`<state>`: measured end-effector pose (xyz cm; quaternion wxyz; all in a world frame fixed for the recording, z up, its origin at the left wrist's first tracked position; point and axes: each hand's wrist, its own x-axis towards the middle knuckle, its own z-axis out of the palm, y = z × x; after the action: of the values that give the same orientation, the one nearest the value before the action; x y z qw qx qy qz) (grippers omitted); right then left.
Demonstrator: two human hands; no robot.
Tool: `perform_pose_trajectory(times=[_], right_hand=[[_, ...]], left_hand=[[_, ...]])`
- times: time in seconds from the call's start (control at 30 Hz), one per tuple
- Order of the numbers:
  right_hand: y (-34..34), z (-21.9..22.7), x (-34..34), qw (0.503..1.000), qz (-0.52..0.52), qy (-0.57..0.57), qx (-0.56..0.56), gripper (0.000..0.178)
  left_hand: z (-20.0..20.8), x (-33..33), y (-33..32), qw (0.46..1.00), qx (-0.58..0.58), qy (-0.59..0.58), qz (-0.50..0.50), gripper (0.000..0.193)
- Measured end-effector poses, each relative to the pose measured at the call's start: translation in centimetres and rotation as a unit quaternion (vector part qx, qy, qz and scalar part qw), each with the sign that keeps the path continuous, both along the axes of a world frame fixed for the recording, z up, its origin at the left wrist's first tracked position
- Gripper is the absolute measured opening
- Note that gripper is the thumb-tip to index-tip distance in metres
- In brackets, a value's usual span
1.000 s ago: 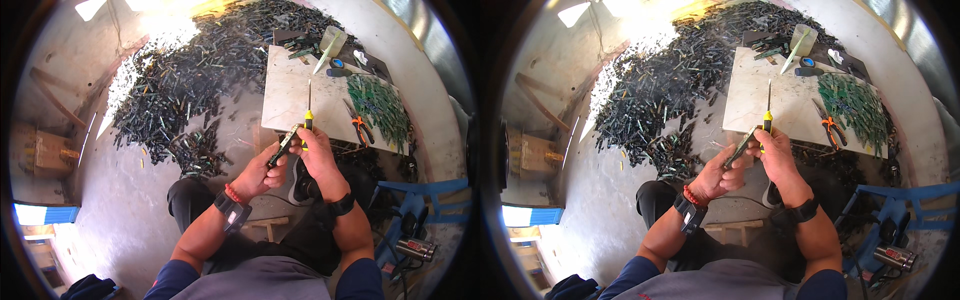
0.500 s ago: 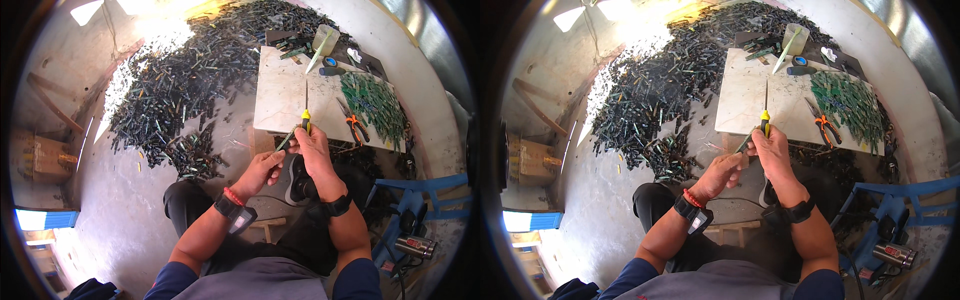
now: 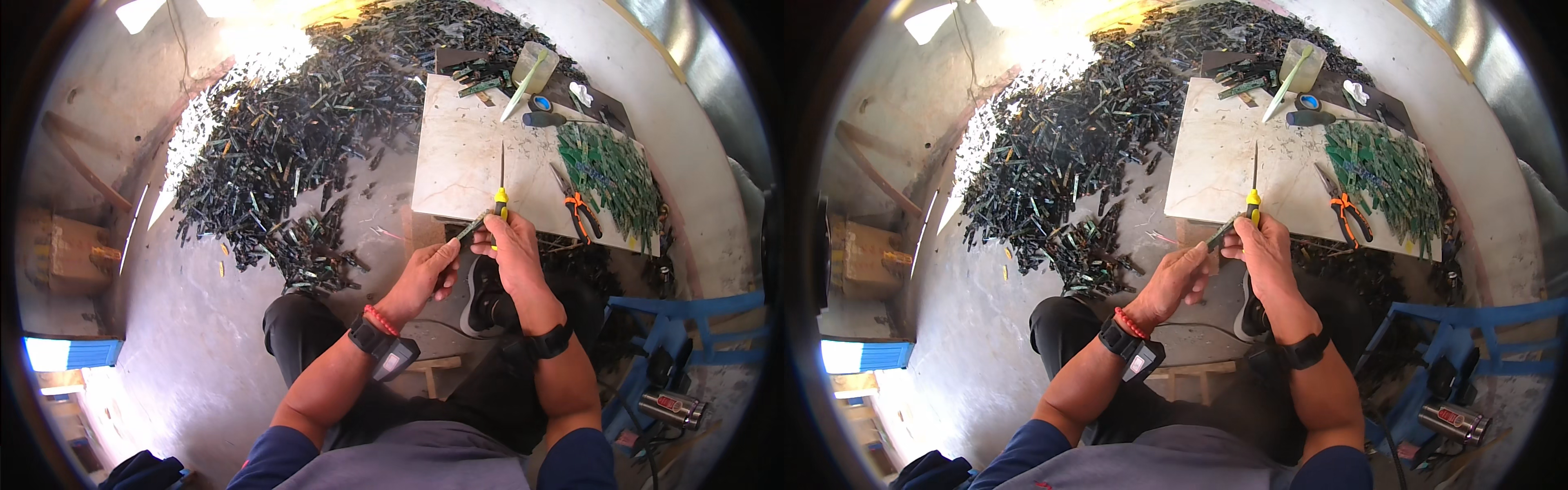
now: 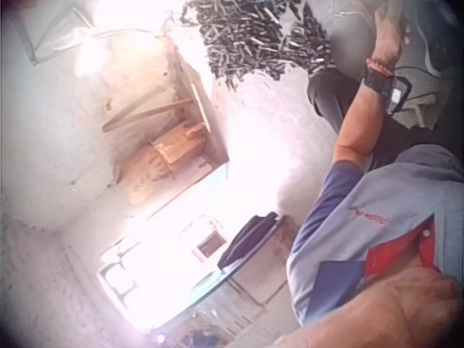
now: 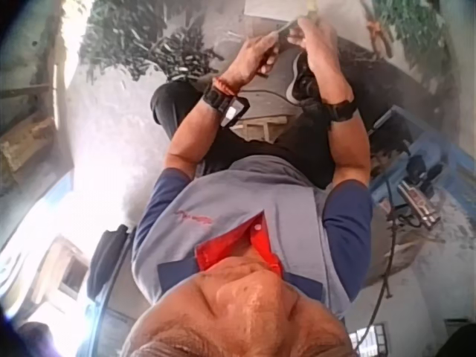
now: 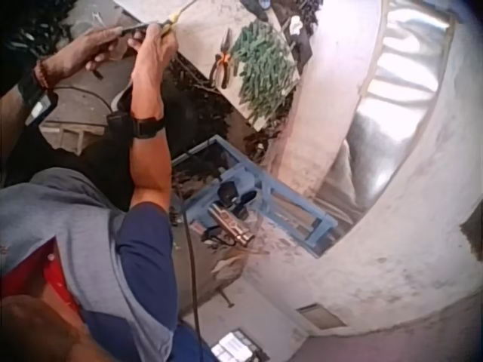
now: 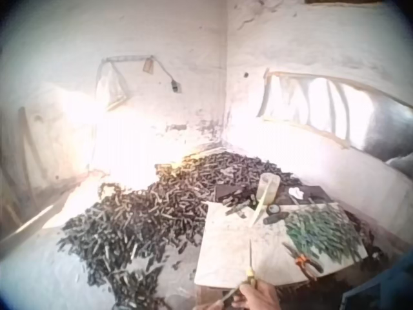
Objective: The person sits at a low table and uses pliers and a screwdriver to remove components from small green circuit boards. They repeatedly pick up boards, strip parts, and place the processed boards into a pile on the table.
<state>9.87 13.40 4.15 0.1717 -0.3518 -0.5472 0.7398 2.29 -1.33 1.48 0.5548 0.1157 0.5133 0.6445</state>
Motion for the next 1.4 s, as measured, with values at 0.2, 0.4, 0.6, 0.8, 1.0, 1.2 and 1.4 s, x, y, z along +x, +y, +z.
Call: perform_pose_trajectory(times=[0.2, 0.4, 0.6, 0.8, 1.0, 1.2, 1.4], right_hand=[[1.8, 0.7, 1.7, 0.991, 0.01, -0.083, 0.108, 0.018], [1.7, 3.9, 4.2, 0.969, 0.056, -0.071, 0.231, 0.021], [1.6, 5.5, 6.0, 0.925, 0.083, -0.058, 0.366, 0.016], [1.3, 5.7, 6.4, 0.892, 0.121, -0.037, 0.434, 0.016], [0.8, 5.4, 6.1, 0.868, 0.135, -0.014, 0.479, 0.018], [0.6, 5.4, 6.0, 0.844, 0.128, -0.02, 0.52, 0.019], [-0.2, 5.4, 6.0, 0.777, 0.13, -0.034, 0.615, 0.018]], left_hand=[[0.1, -0.4, 0.5, 1.0, -0.011, 0.024, 0.016, 0.046], [-1.4, -1.0, 0.9, 0.999, 0.01, -0.012, 0.033, 0.042], [-1.6, -1.2, 0.6, 0.999, 0.002, -0.026, 0.04, 0.04], [-1.5, -1.0, 0.8, 0.999, 0.005, -0.027, 0.036, 0.043], [-1.5, -0.9, 0.9, 1.0, 0.006, -0.002, 0.03, 0.045], [-1.3, -1.0, 0.8, 0.999, -0.013, 0.025, 0.024, 0.046], [-1.7, -0.8, 0.9, 0.997, -0.033, 0.066, 0.031, 0.045]])
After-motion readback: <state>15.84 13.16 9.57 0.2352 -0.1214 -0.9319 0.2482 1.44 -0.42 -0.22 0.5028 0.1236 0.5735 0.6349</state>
